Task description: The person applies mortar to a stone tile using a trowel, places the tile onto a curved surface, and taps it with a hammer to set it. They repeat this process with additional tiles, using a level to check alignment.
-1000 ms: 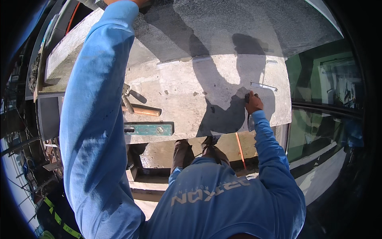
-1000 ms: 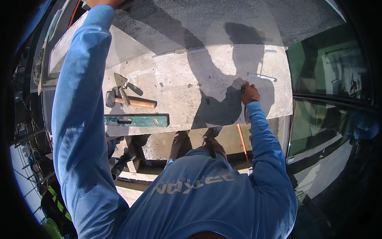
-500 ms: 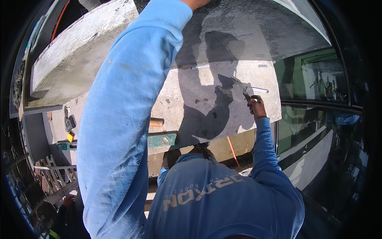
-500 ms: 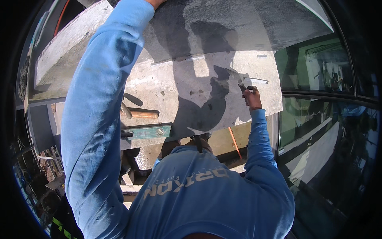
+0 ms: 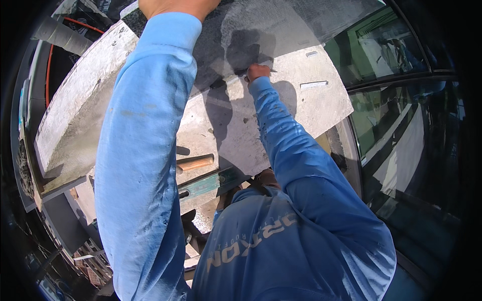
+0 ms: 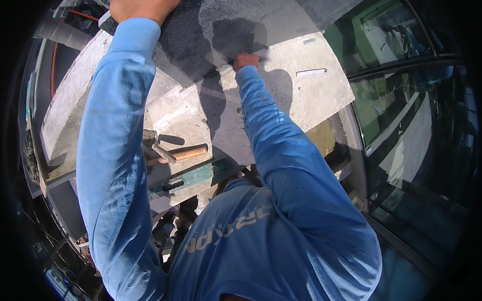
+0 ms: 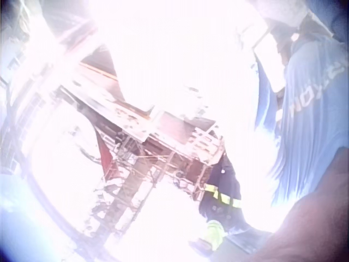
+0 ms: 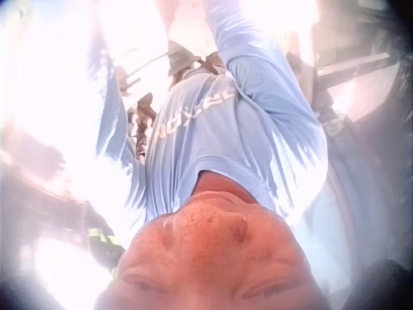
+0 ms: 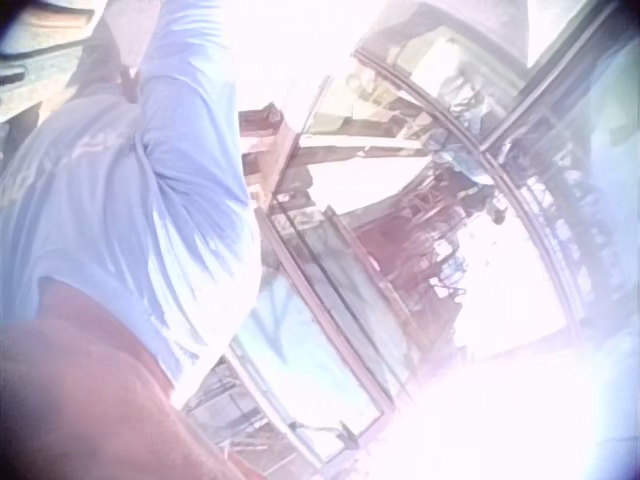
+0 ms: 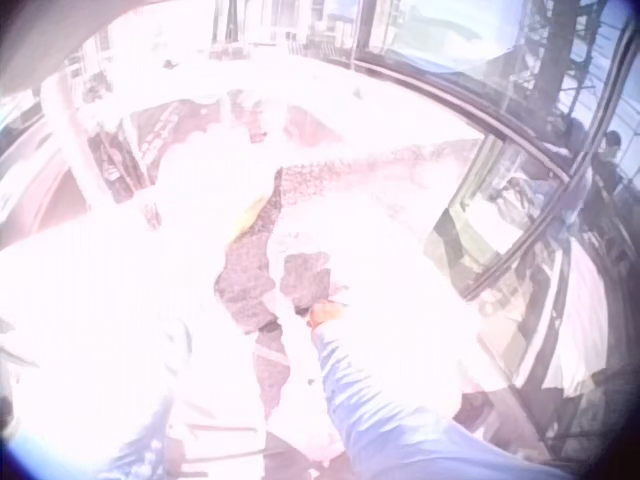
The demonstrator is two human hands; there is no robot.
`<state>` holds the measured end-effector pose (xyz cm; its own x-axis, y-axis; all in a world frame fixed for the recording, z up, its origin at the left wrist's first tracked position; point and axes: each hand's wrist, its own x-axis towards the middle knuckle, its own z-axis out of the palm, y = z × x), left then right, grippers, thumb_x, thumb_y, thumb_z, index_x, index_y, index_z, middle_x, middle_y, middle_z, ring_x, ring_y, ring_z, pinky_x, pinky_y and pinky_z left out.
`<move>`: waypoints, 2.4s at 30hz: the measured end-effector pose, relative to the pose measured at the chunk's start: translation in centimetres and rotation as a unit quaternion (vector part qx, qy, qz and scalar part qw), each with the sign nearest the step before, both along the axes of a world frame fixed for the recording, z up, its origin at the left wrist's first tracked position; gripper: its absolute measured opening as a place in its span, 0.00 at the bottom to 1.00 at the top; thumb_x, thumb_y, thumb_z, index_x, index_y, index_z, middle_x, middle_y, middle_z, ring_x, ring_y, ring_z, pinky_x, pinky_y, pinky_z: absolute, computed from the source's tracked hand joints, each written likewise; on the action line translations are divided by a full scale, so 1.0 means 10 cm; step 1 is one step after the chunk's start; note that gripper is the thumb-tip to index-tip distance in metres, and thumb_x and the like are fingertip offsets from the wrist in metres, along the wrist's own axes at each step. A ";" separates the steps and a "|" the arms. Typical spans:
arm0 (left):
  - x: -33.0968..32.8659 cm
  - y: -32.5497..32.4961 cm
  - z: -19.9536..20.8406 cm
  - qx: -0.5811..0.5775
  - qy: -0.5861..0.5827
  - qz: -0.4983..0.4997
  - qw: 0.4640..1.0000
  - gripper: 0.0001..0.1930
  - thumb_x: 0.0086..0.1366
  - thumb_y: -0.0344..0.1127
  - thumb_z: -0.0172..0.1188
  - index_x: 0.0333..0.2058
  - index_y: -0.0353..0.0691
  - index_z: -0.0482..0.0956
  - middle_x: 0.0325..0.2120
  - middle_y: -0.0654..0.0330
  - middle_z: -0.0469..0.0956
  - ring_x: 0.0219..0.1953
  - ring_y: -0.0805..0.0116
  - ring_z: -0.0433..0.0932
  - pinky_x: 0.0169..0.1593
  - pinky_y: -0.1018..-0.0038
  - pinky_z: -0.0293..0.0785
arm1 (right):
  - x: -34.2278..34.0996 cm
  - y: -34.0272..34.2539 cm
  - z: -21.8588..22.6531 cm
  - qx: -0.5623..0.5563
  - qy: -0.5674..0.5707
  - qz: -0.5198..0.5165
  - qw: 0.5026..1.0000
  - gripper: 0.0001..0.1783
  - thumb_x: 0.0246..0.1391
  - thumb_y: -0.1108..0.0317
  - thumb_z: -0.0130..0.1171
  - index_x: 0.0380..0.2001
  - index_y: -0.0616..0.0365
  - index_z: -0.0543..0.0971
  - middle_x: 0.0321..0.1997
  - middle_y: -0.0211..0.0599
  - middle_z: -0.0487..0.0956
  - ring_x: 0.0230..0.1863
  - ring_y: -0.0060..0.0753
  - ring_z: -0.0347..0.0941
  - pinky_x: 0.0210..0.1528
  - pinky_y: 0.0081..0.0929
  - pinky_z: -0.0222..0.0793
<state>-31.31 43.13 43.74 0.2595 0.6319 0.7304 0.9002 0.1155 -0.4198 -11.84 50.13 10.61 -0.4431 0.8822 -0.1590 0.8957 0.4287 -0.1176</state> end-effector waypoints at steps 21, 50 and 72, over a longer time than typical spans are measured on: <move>0.02 -0.07 0.08 0.015 0.061 -0.007 0.998 0.21 0.62 0.45 0.52 0.52 0.47 0.78 0.34 0.55 0.77 0.39 0.56 0.78 0.40 0.58 0.76 | -1.63 -1.78 0.08 -0.158 0.527 -0.442 0.709 0.37 0.54 0.67 0.54 0.61 0.84 0.57 0.45 0.73 0.77 0.51 0.68 0.75 0.54 0.46 0.70; -0.01 -0.07 0.03 0.011 0.080 -0.004 0.997 0.16 0.60 0.36 0.58 0.48 0.45 0.79 0.27 0.56 0.75 0.33 0.59 0.77 0.33 0.60 0.75 | -0.73 -0.98 0.09 -0.181 0.623 -0.455 0.610 0.41 0.58 0.67 0.51 0.67 0.80 0.47 0.51 0.76 0.74 0.50 0.64 0.76 0.57 0.45 0.70; 0.04 -0.01 0.04 0.042 0.074 -0.006 0.996 0.11 0.61 0.36 0.57 0.42 0.46 0.81 0.26 0.58 0.75 0.29 0.58 0.77 0.31 0.60 0.74 | -1.57 -1.64 0.29 -0.095 0.564 -0.455 0.683 0.45 0.57 0.66 0.51 0.66 0.84 0.41 0.48 0.74 0.75 0.53 0.68 0.74 0.55 0.45 0.70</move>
<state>-30.93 42.99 44.17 0.3766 0.5662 0.7332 0.8303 0.1448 -0.5382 -27.57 33.68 13.50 0.3391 0.8853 -0.3182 0.0762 -0.3630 -0.9287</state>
